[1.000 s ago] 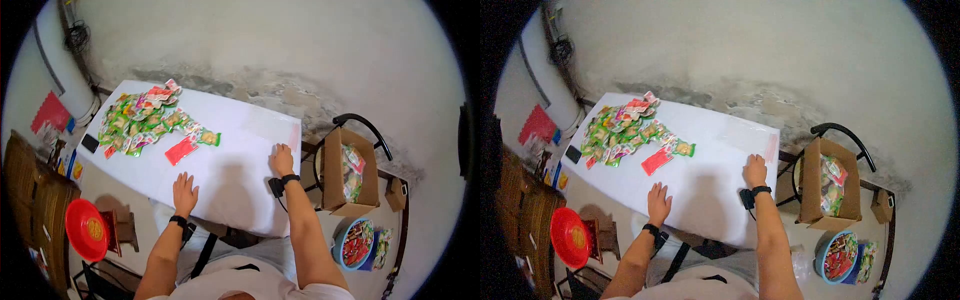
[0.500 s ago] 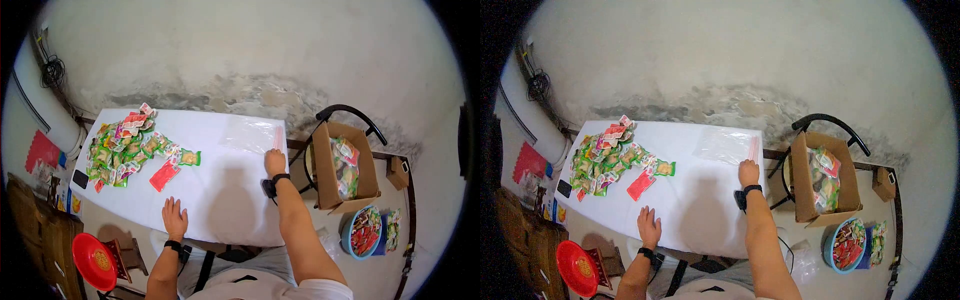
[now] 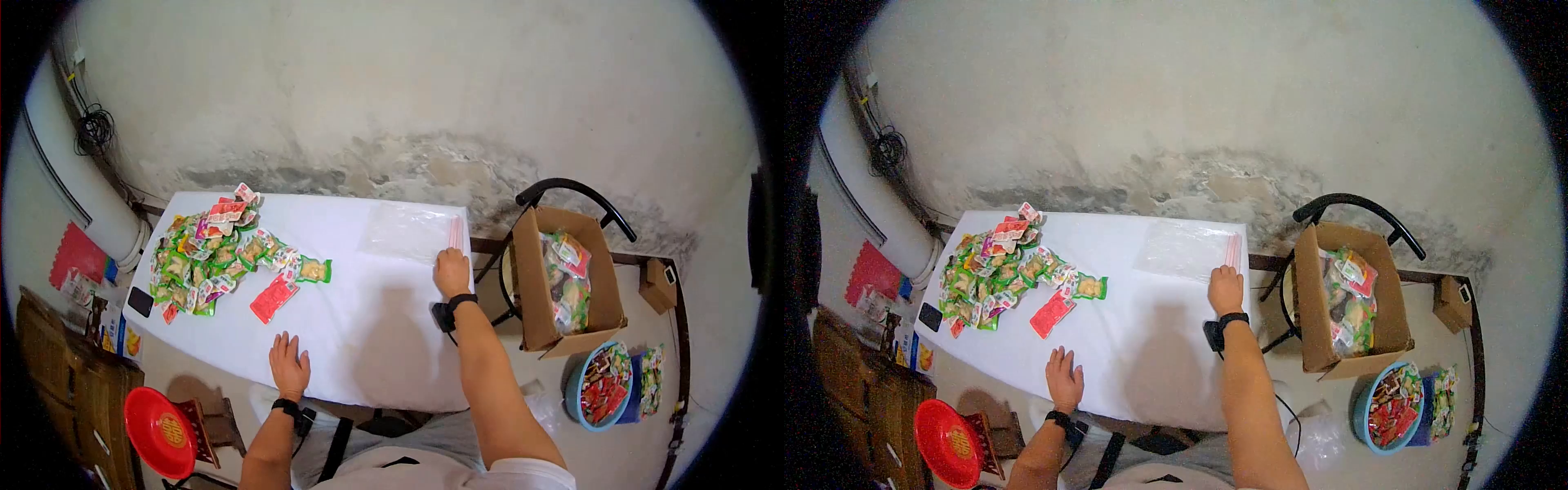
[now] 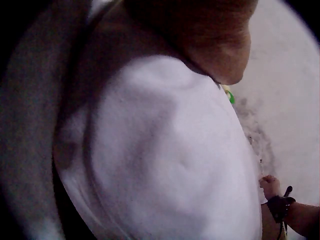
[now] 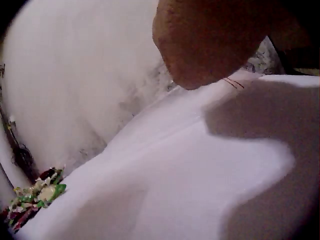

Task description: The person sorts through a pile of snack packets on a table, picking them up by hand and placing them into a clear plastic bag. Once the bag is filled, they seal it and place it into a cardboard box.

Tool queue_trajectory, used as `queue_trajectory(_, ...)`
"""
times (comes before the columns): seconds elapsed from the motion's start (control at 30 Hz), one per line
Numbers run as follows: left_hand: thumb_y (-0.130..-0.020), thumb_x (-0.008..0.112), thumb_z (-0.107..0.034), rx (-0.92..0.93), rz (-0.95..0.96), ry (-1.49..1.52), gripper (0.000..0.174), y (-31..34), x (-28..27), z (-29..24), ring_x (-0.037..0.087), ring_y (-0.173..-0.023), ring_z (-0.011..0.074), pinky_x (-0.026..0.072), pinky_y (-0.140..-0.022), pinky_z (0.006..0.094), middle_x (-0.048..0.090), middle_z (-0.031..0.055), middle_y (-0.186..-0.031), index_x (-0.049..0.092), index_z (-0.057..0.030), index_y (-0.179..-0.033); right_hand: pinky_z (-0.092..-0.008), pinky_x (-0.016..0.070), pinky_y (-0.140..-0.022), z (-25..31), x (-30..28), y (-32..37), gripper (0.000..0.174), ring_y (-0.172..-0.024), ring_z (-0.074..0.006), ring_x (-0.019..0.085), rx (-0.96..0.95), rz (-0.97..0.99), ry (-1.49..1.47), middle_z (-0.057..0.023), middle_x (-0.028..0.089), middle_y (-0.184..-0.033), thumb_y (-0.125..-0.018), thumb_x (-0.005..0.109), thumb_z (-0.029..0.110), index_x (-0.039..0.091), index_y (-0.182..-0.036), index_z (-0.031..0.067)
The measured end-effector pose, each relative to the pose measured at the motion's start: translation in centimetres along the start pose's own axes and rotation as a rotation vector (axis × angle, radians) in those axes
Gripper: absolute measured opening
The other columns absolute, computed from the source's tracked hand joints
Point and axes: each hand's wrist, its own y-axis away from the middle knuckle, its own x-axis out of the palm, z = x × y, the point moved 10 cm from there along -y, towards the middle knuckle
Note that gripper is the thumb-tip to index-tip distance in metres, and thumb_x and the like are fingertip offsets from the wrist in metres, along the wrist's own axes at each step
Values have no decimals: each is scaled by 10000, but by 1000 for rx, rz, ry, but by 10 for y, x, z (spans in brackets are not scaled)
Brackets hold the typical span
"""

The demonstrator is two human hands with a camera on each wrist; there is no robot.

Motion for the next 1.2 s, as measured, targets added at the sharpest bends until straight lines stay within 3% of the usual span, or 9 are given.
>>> queue_trajectory(0.2,-799,598,-182,29,-30,1,402,1,-3,-3,373,-1261,363,273,-1039,499,452,175,-1329,550,-44,-1174,-414,383,-762,35,-59,5,116,-853,-289,516,-168,-210,-307,-97,553,-842,-776,616,185,573,-803,80)
queue_trajectory(0.3,-798,604,-179,40,-51,-8,402,2,-4,-3,372,-1263,361,273,-1038,500,451,169,-1333,550,-45,-1174,-453,444,-680,70,-42,34,153,-773,-336,574,-212,158,-270,-152,592,-806,-803,584,199,575,-816,46)
queue_trajectory(0.37,-798,608,-182,27,-29,-2,402,1,-2,-1,368,-1268,357,272,-1038,500,452,163,-1334,549,-47,-1172,-442,439,-631,95,-56,67,125,-717,-341,565,-261,49,-471,-136,581,-733,-807,606,163,563,-776,49)
queue_trajectory(0.57,-748,681,-182,119,27,168,455,2,16,-13,418,-1202,382,304,-1015,490,475,166,-1295,552,-50,-1163,-420,476,-634,135,-61,122,182,-705,-336,600,89,229,-839,-139,618,-750,-854,586,235,559,-857,55)
queue_trajectory(0.63,-737,705,-152,312,101,344,484,9,15,-73,498,-1107,364,404,-928,453,498,174,-1244,527,-39,-1172,-397,484,-631,146,-53,129,200,-700,-316,617,115,253,-889,-141,638,-779,-848,607,244,571,-873,49)
queue_trajectory(0.73,-802,673,-125,-72,362,890,410,33,37,-117,588,-959,238,495,-772,343,539,149,-1159,491,-28,-1157,-315,479,-604,159,-43,140,205,-653,-183,599,219,234,-1031,-96,634,-734,-843,629,211,603,-897,15)
queue_trajectory(0.83,-885,596,-154,-437,275,1350,221,46,77,-101,615,-848,158,498,-715,288,594,92,-1056,520,-38,-1057,-309,491,-629,179,-47,151,235,-712,-174,616,290,447,-1167,-95,651,-800,-841,632,175,589,-999,6)
queue_trajectory(1.03,-934,519,-208,-692,274,1412,171,53,70,-80,623,-850,152,493,-704,270,638,47,-924,553,-61,-1015,-327,494,-687,188,-79,168,261,-785,-224,614,-132,219,-902,-111,621,-867,-790,684,157,590,-1000,33)
queue_trajectory(1.2,-930,524,-209,-669,275,1494,156,48,64,-80,624,-831,146,483,-713,273,640,36,-901,549,-63,-980,-385,482,-700,198,-94,180,208,-809,-318,590,-252,146,-702,-134,605,-874,-811,645,201,605,-946,49)
